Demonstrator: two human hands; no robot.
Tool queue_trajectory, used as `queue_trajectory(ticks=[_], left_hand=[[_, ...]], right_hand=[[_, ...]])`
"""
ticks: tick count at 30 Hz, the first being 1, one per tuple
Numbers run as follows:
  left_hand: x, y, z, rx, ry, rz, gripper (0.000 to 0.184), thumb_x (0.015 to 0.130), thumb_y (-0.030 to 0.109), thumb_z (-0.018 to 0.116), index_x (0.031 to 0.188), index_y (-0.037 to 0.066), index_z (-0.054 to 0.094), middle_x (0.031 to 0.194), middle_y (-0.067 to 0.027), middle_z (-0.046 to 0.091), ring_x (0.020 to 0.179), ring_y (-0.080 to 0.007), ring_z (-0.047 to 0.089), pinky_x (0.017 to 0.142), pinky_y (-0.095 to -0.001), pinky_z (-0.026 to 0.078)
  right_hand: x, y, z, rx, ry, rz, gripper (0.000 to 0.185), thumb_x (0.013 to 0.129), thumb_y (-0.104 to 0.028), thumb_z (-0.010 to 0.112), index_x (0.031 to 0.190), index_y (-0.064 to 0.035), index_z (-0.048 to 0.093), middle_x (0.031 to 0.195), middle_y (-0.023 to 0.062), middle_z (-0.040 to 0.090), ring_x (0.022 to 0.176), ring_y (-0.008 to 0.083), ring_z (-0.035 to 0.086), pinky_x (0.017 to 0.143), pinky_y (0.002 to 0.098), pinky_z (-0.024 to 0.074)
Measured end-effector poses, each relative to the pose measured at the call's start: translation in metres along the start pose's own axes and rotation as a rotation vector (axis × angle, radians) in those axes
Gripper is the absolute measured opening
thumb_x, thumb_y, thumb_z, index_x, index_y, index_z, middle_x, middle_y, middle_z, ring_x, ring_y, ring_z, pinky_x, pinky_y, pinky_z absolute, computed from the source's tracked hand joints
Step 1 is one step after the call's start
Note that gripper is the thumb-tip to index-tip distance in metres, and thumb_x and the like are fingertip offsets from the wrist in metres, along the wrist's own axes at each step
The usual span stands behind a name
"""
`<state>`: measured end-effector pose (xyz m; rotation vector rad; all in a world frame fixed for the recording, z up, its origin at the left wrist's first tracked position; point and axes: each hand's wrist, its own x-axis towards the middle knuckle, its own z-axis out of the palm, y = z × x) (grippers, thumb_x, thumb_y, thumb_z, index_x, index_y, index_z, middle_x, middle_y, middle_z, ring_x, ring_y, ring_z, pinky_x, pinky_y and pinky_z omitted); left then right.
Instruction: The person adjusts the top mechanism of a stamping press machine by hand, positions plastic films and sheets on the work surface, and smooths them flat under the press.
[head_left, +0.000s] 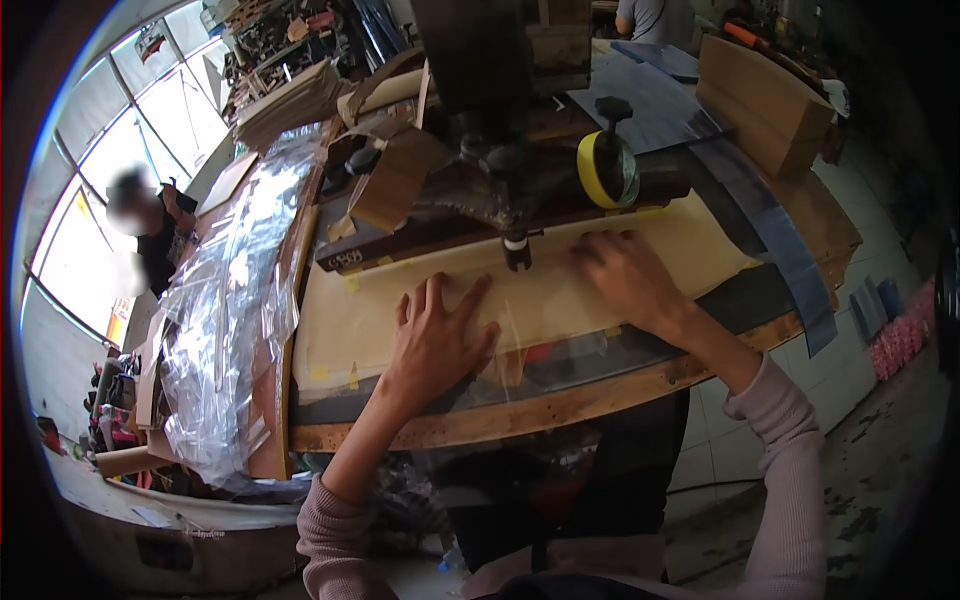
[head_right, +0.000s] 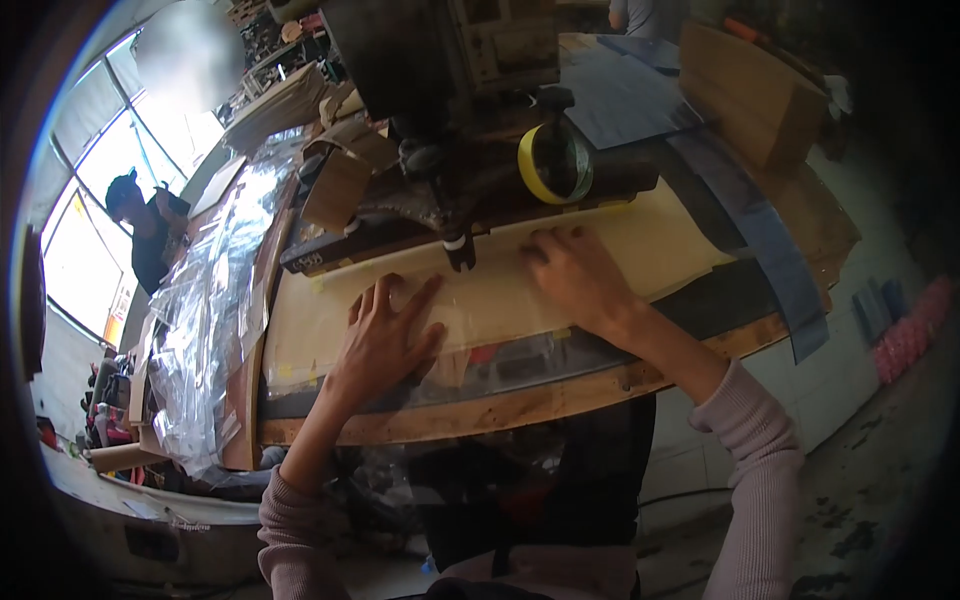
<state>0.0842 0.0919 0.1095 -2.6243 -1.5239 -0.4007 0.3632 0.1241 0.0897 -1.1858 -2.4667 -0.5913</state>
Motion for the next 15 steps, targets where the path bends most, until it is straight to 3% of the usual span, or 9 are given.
queue_trajectory(ticks=[2, 4, 7, 10, 15], left_hand=[[0.006, 0.000, -0.003, -0.016, -0.016, 0.035, 0.056, 0.089, 0.038, 0.057, 0.139, 0.013, 0.047, 0.130, -0.0243, 0.043, 0.121, -0.0398, 0.045, 0.104, -0.0489, 0.033], [0.015, 0.000, -0.005, -0.069, -0.050, 0.089, 0.055, 0.089, 0.036, 0.057, 0.134, 0.007, 0.049, 0.133, -0.0246, 0.043, 0.125, -0.0382, 0.043, 0.105, -0.0491, 0.033], [0.029, -0.009, 0.005, -0.065, -0.034, 0.240, 0.047, 0.089, 0.032, 0.059, 0.126, 0.003, 0.051, 0.139, -0.0223, 0.042, 0.125, -0.0367, 0.046, 0.105, -0.0459, 0.035], [0.039, -0.012, 0.005, -0.158, -0.113, 0.217, 0.053, 0.086, 0.028, 0.063, 0.130, 0.002, 0.047, 0.140, -0.0251, 0.040, 0.125, -0.0399, 0.046, 0.102, -0.0479, 0.038], [0.048, -0.017, 0.004, -0.235, -0.202, 0.146, 0.050, 0.088, 0.029, 0.061, 0.125, -0.001, 0.047, 0.135, -0.0270, 0.046, 0.124, -0.0424, 0.046, 0.103, -0.0481, 0.037]], right_hand=[[0.015, 0.004, 0.004, 0.144, 0.035, -0.128, 0.015, 0.086, -0.015, 0.058, 0.093, -0.0059, 0.067, 0.096, 0.0088, 0.064, 0.094, 0.0245, 0.062, 0.087, 0.0383, 0.0470], [0.031, 0.008, 0.006, 0.331, 0.134, -0.309, 0.020, 0.088, -0.019, 0.058, 0.077, -0.0050, 0.066, 0.078, 0.0088, 0.066, 0.081, 0.0253, 0.065, 0.087, 0.0386, 0.0472], [0.038, 0.008, 0.020, 0.232, -0.205, -0.338, 0.034, 0.090, -0.023, 0.057, 0.060, -0.0073, 0.059, 0.057, 0.0099, 0.060, 0.060, 0.0285, 0.064, 0.089, 0.0383, 0.0478], [0.041, 0.005, 0.028, 0.395, -0.059, -0.345, 0.037, 0.089, -0.024, 0.057, 0.056, -0.0076, 0.055, 0.049, 0.0123, 0.055, 0.049, 0.0333, 0.060, 0.092, 0.0411, 0.0471], [0.049, 0.009, 0.019, 0.520, -0.225, -0.311, 0.035, 0.089, -0.023, 0.053, 0.060, -0.0057, 0.060, 0.057, 0.0152, 0.060, 0.062, 0.0349, 0.064, 0.107, 0.0473, 0.0343]])
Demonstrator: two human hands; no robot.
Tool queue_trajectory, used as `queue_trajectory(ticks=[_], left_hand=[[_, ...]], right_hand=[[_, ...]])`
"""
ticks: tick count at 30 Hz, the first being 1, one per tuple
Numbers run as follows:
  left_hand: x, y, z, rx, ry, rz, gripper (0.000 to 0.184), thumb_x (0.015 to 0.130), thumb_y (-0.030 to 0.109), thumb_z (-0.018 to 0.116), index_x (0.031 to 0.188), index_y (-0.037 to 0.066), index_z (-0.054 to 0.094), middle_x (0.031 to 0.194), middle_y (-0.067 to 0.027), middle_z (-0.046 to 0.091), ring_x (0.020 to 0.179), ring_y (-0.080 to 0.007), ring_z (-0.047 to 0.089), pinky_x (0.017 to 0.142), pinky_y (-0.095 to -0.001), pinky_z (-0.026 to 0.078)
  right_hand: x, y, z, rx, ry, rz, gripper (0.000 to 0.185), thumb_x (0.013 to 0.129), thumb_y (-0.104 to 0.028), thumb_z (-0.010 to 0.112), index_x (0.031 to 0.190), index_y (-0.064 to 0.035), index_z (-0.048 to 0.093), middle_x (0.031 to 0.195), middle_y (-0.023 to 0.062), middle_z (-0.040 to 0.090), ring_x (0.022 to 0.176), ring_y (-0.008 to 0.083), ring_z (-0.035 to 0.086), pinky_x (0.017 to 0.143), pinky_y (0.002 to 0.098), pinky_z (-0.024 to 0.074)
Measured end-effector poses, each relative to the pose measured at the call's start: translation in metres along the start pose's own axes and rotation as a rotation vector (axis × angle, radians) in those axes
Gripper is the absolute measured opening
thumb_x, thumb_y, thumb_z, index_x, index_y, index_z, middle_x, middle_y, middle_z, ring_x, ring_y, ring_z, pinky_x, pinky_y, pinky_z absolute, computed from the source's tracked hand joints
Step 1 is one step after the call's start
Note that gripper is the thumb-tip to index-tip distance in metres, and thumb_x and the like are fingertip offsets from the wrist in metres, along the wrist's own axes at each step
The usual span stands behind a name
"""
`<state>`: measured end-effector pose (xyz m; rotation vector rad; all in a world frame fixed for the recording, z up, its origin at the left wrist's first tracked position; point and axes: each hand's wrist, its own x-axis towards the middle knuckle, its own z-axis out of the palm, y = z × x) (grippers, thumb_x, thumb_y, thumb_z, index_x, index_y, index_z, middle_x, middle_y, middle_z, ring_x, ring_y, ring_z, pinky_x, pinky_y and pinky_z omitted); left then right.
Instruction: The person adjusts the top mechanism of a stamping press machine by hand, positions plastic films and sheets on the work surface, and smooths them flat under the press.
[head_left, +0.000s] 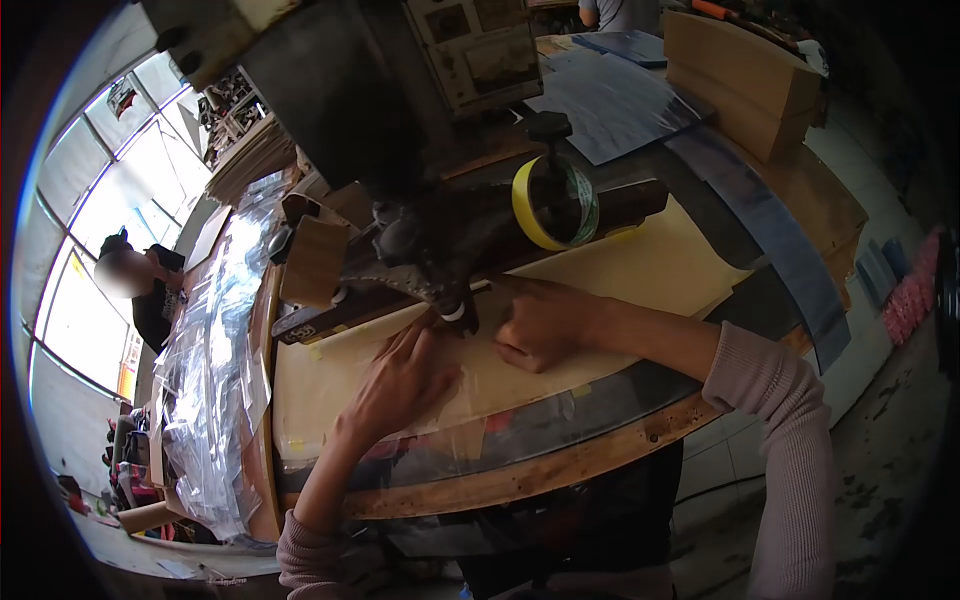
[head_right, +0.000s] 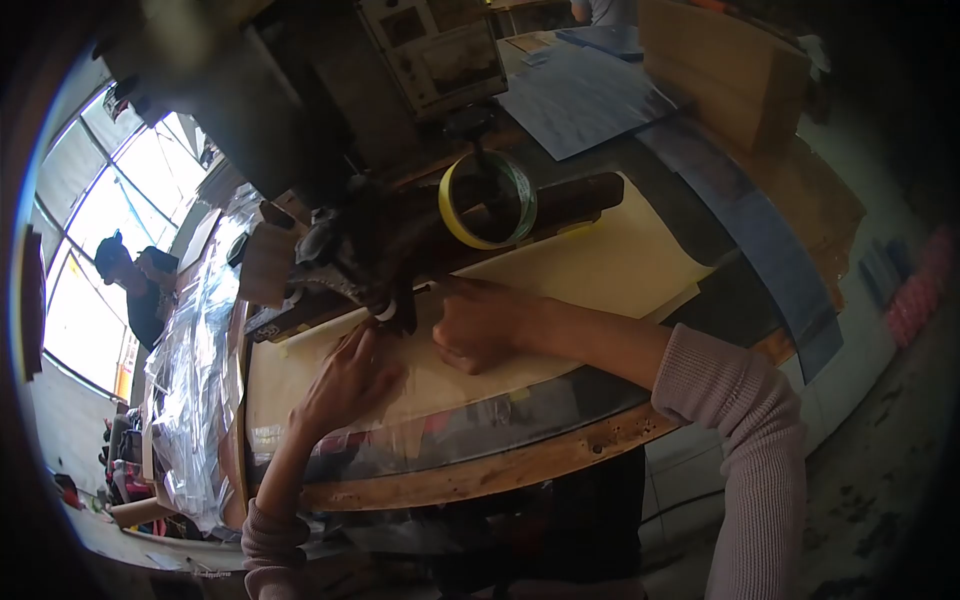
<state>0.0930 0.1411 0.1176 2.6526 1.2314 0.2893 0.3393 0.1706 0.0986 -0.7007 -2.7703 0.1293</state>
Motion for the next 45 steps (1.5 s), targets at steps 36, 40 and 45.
queue_trajectory(ticks=[36, 40, 45], left_hand=[[0.017, -0.005, 0.008, 0.112, 0.049, 0.050, 0.054, 0.087, 0.029, 0.061, 0.126, -0.005, 0.047, 0.117, -0.0260, 0.058, 0.115, -0.0423, 0.049, 0.097, -0.0493, 0.037], [0.015, -0.008, 0.009, 0.108, 0.030, 0.032, 0.054, 0.087, 0.028, 0.060, 0.128, -0.005, 0.046, 0.119, -0.0267, 0.058, 0.116, -0.0422, 0.049, 0.098, -0.0495, 0.036], [0.014, -0.003, 0.006, 0.048, 0.040, 0.014, 0.055, 0.087, 0.026, 0.060, 0.131, -0.004, 0.044, 0.122, -0.0262, 0.056, 0.118, -0.0411, 0.048, 0.101, -0.0485, 0.034]], right_hand=[[0.008, 0.007, 0.004, 0.176, 0.086, -0.014, 0.027, 0.077, -0.017, 0.055, 0.059, 0.0001, 0.063, 0.055, 0.0164, 0.061, 0.064, 0.0363, 0.063, 0.092, 0.0431, 0.0447], [0.004, 0.002, 0.004, 0.170, 0.090, -0.013, 0.025, 0.078, -0.018, 0.056, 0.060, -0.0026, 0.064, 0.056, 0.0153, 0.061, 0.063, 0.0350, 0.064, 0.097, 0.0436, 0.0408], [0.007, -0.002, 0.009, 0.194, 0.105, 0.018, 0.025, 0.078, -0.018, 0.056, 0.059, -0.0027, 0.064, 0.055, 0.0160, 0.060, 0.063, 0.0352, 0.064, 0.102, 0.0456, 0.0374]])
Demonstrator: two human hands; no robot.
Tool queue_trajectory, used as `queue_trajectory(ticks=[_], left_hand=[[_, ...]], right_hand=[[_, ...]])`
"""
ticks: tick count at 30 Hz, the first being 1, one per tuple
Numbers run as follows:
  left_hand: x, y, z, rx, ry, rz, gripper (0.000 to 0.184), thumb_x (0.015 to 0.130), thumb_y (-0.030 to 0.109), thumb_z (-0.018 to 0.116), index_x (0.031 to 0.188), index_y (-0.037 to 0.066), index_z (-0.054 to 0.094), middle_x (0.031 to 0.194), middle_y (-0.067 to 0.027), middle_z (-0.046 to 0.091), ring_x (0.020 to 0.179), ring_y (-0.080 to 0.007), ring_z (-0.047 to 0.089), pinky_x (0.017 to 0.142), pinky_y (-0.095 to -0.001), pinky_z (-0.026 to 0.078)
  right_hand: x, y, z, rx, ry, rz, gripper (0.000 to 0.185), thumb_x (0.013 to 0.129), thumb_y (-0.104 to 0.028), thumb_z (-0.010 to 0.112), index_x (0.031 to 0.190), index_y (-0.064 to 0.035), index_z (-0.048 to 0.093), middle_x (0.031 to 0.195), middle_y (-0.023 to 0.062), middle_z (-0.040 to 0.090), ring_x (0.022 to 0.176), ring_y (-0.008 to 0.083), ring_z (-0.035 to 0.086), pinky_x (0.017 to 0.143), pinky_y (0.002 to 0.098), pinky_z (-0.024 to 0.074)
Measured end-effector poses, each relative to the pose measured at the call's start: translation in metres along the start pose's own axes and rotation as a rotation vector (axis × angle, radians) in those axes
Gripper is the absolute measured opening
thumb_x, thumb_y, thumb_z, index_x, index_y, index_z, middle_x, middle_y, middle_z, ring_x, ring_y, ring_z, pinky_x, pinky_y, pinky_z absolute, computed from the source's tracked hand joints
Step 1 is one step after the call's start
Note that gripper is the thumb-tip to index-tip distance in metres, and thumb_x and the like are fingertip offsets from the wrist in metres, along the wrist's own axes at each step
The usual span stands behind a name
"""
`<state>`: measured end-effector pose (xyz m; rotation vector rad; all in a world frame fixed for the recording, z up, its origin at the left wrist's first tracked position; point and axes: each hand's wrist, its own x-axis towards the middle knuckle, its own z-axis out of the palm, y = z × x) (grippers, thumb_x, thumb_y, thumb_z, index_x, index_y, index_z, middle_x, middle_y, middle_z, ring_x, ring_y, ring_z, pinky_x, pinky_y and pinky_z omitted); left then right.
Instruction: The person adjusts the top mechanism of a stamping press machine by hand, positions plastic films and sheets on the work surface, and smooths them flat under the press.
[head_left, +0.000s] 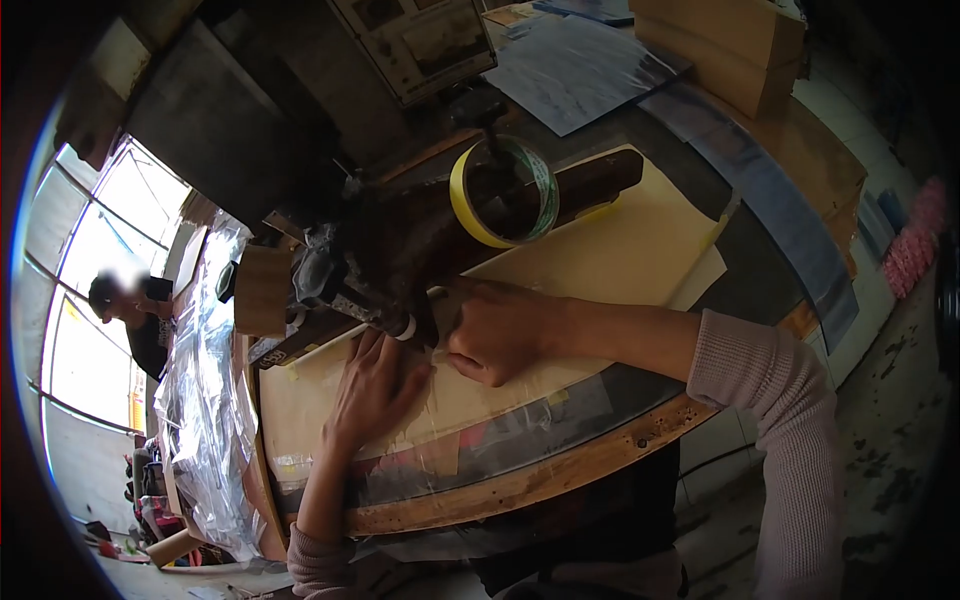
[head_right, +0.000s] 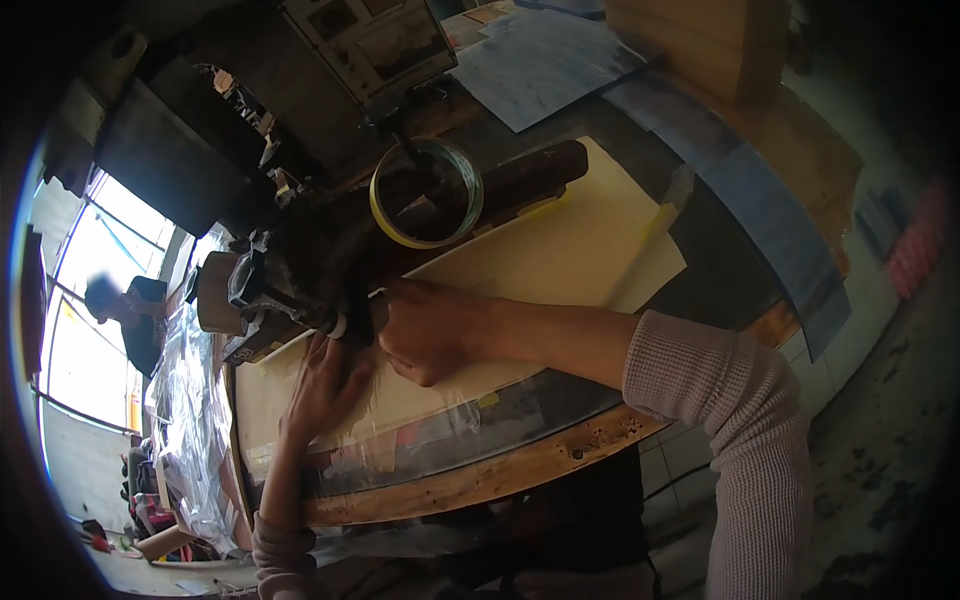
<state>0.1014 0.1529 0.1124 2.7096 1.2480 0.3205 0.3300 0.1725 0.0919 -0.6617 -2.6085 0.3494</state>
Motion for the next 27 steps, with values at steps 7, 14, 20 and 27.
queue_trajectory(ticks=[7, 14, 20, 27], left_hand=[[0.000, -0.002, 0.004, -0.013, -0.003, -0.003, 0.055, 0.086, 0.024, 0.060, 0.131, -0.003, 0.044, 0.123, -0.0254, 0.055, 0.121, -0.0411, 0.046, 0.103, -0.0485, 0.033], [0.000, 0.000, 0.003, -0.001, 0.002, -0.019, 0.051, 0.086, 0.024, 0.059, 0.128, -0.002, 0.046, 0.120, -0.0247, 0.057, 0.119, -0.0409, 0.046, 0.102, -0.0483, 0.032], [-0.001, -0.003, 0.006, 0.036, 0.014, -0.011, 0.049, 0.088, 0.025, 0.059, 0.127, -0.003, 0.047, 0.118, -0.0246, 0.058, 0.116, -0.0401, 0.048, 0.100, -0.0473, 0.033], [-0.002, -0.006, 0.009, 0.040, 0.046, 0.011, 0.049, 0.088, 0.026, 0.059, 0.126, -0.004, 0.048, 0.115, -0.0243, 0.060, 0.113, -0.0398, 0.050, 0.100, -0.0469, 0.034]], right_hand=[[0.003, 0.004, -0.001, -0.001, 0.018, -0.018, 0.028, 0.077, -0.019, 0.057, 0.060, 0.0017, 0.062, 0.055, 0.0177, 0.060, 0.066, 0.0367, 0.064, 0.099, 0.0448, 0.0409], [0.006, 0.007, -0.005, 0.045, -0.023, 0.009, 0.031, 0.079, -0.023, 0.058, 0.060, 0.0014, 0.063, 0.052, 0.0164, 0.057, 0.063, 0.0373, 0.062, 0.100, 0.0429, 0.0411], [0.010, 0.013, 0.012, -0.026, 0.135, -0.070, 0.029, 0.077, -0.021, 0.059, 0.057, -0.0007, 0.062, 0.053, 0.0168, 0.059, 0.061, 0.0363, 0.062, 0.096, 0.0426, 0.0417], [0.002, 0.003, 0.012, -0.053, 0.125, -0.011, 0.029, 0.080, -0.019, 0.056, 0.057, -0.0036, 0.064, 0.054, 0.0165, 0.060, 0.059, 0.0349, 0.063, 0.105, 0.0449, 0.0322]])
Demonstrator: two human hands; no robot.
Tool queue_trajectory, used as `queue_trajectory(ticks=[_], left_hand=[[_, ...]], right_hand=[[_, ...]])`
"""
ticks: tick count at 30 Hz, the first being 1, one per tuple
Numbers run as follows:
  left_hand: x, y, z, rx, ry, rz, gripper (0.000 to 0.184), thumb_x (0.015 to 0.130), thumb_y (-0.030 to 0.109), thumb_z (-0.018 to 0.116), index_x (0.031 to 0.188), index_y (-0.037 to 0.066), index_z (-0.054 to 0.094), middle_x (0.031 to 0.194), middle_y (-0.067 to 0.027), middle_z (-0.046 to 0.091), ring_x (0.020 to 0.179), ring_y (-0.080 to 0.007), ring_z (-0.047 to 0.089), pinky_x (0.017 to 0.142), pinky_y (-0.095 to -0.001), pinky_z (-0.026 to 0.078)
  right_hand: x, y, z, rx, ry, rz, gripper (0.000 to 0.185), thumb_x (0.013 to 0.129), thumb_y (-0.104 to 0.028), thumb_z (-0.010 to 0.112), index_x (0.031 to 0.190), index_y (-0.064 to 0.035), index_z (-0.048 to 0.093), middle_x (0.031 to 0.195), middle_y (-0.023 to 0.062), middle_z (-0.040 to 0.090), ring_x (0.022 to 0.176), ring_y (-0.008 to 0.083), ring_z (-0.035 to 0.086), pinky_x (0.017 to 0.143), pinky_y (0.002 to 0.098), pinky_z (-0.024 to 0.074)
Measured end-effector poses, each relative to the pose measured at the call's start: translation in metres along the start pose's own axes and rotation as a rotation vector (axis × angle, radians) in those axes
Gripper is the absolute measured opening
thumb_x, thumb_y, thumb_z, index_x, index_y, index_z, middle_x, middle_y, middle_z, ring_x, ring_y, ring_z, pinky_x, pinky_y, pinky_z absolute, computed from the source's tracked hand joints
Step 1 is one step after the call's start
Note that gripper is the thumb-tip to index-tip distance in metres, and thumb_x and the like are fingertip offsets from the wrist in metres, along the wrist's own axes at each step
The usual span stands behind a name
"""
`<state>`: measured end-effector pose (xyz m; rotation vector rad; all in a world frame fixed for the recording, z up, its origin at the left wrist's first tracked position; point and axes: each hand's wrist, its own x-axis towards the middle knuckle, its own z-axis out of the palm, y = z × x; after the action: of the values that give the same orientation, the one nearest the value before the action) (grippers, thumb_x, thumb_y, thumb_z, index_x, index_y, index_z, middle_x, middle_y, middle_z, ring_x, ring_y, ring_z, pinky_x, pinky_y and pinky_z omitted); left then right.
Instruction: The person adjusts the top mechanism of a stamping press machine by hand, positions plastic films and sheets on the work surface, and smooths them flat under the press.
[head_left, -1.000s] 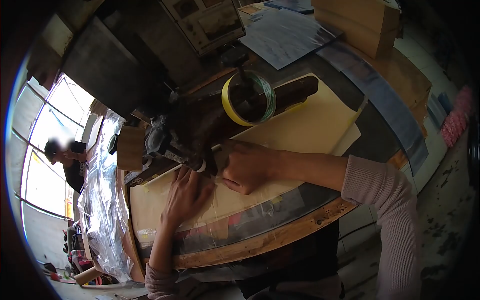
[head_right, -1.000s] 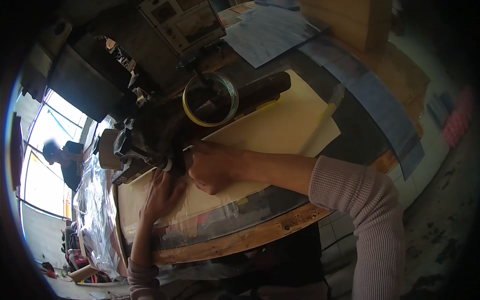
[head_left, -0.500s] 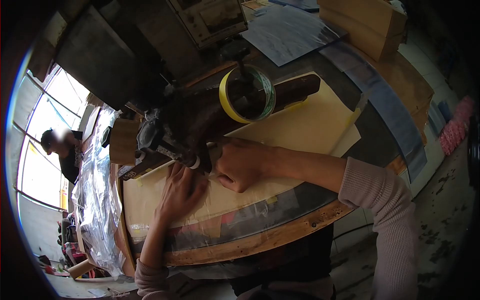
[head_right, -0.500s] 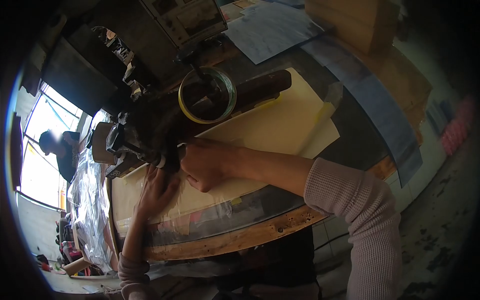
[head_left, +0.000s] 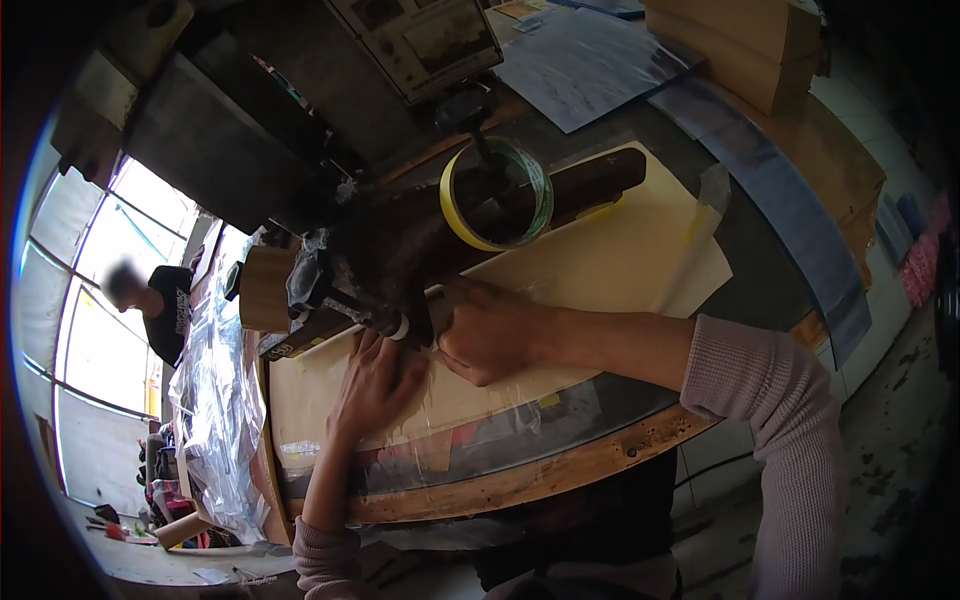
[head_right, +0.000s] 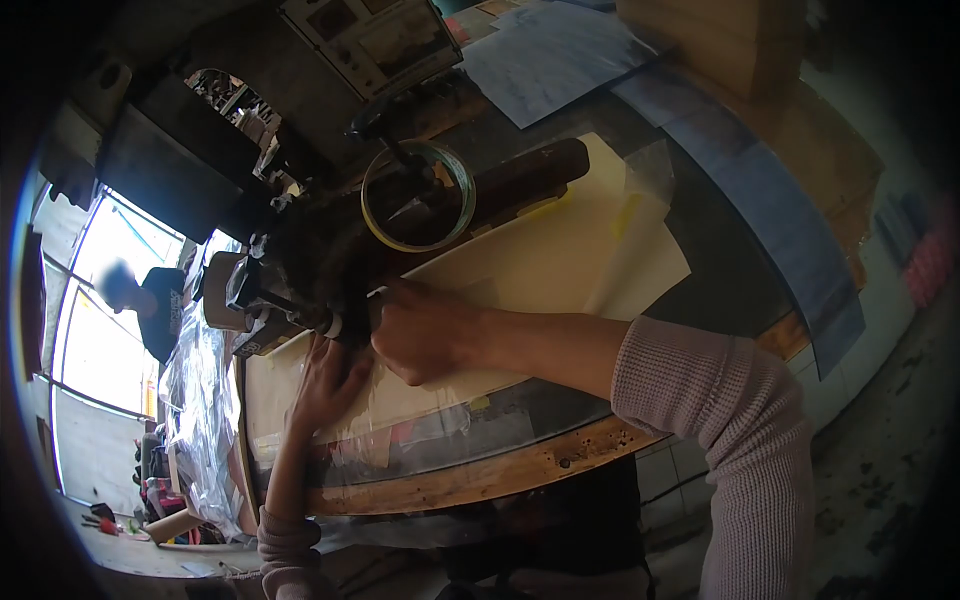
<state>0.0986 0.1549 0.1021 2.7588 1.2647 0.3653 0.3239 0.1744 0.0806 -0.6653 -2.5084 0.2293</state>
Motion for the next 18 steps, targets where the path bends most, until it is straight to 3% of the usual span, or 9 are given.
queue_trajectory(ticks=[1, 4, 7, 10, 13, 18], left_hand=[[0.000, 0.001, -0.001, -0.005, -0.005, -0.010, 0.049, 0.088, 0.026, 0.059, 0.125, -0.004, 0.048, 0.115, -0.0242, 0.059, 0.114, -0.0398, 0.050, 0.101, -0.0470, 0.034], [0.000, 0.000, 0.000, -0.013, -0.012, -0.009, 0.046, 0.088, 0.026, 0.060, 0.122, -0.004, 0.050, 0.115, -0.0242, 0.059, 0.114, -0.0398, 0.049, 0.101, -0.0470, 0.033], [0.001, -0.001, -0.001, -0.008, -0.008, -0.001, 0.043, 0.088, 0.026, 0.060, 0.118, -0.003, 0.051, 0.114, -0.0241, 0.060, 0.114, -0.0398, 0.049, 0.100, -0.0471, 0.034], [0.002, -0.001, 0.000, -0.020, 0.016, 0.016, 0.041, 0.088, 0.026, 0.060, 0.116, -0.003, 0.052, 0.113, -0.0243, 0.060, 0.113, -0.0400, 0.050, 0.100, -0.0474, 0.034], [0.002, -0.004, -0.001, -0.033, 0.005, 0.024, 0.040, 0.087, 0.025, 0.062, 0.114, -0.003, 0.053, 0.112, -0.0240, 0.060, 0.111, -0.0406, 0.051, 0.099, -0.0475, 0.035], [0.000, 0.001, -0.005, -0.061, -0.010, -0.047, 0.037, 0.086, 0.019, 0.064, 0.114, -0.002, 0.053, 0.108, -0.0224, 0.060, 0.106, -0.0409, 0.054, 0.093, -0.0468, 0.041]], right_hand=[[0.000, 0.001, -0.001, -0.004, -0.049, 0.019, 0.033, 0.085, -0.021, 0.054, 0.059, -0.0042, 0.064, 0.052, 0.0156, 0.059, 0.057, 0.0342, 0.063, 0.112, 0.0458, 0.0268], [0.004, 0.004, -0.002, 0.036, -0.108, 0.022, 0.033, 0.085, -0.021, 0.054, 0.058, -0.0040, 0.064, 0.052, 0.0155, 0.059, 0.058, 0.0343, 0.063, 0.114, 0.0459, 0.0246], [0.004, 0.005, -0.005, 0.031, -0.071, 0.008, 0.031, 0.083, -0.021, 0.056, 0.058, -0.0028, 0.063, 0.053, 0.0163, 0.059, 0.058, 0.0354, 0.063, 0.106, 0.0436, 0.0356], [0.006, 0.006, -0.005, 0.092, 0.021, 0.000, 0.020, 0.069, -0.014, 0.059, 0.055, 0.0002, 0.063, 0.058, 0.0205, 0.061, 0.062, 0.0365, 0.064, 0.087, 0.0442, 0.0465], [0.008, 0.006, -0.005, 0.085, -0.056, 0.012, 0.021, 0.069, -0.015, 0.059, 0.057, 0.0024, 0.063, 0.059, 0.0214, 0.062, 0.062, 0.0374, 0.064, 0.075, 0.0440, 0.0512], [0.006, 0.007, -0.013, 0.093, -0.050, -0.028, 0.022, 0.070, -0.015, 0.060, 0.059, 0.0035, 0.064, 0.060, 0.0220, 0.062, 0.064, 0.0383, 0.065, 0.068, 0.0435, 0.0525]])
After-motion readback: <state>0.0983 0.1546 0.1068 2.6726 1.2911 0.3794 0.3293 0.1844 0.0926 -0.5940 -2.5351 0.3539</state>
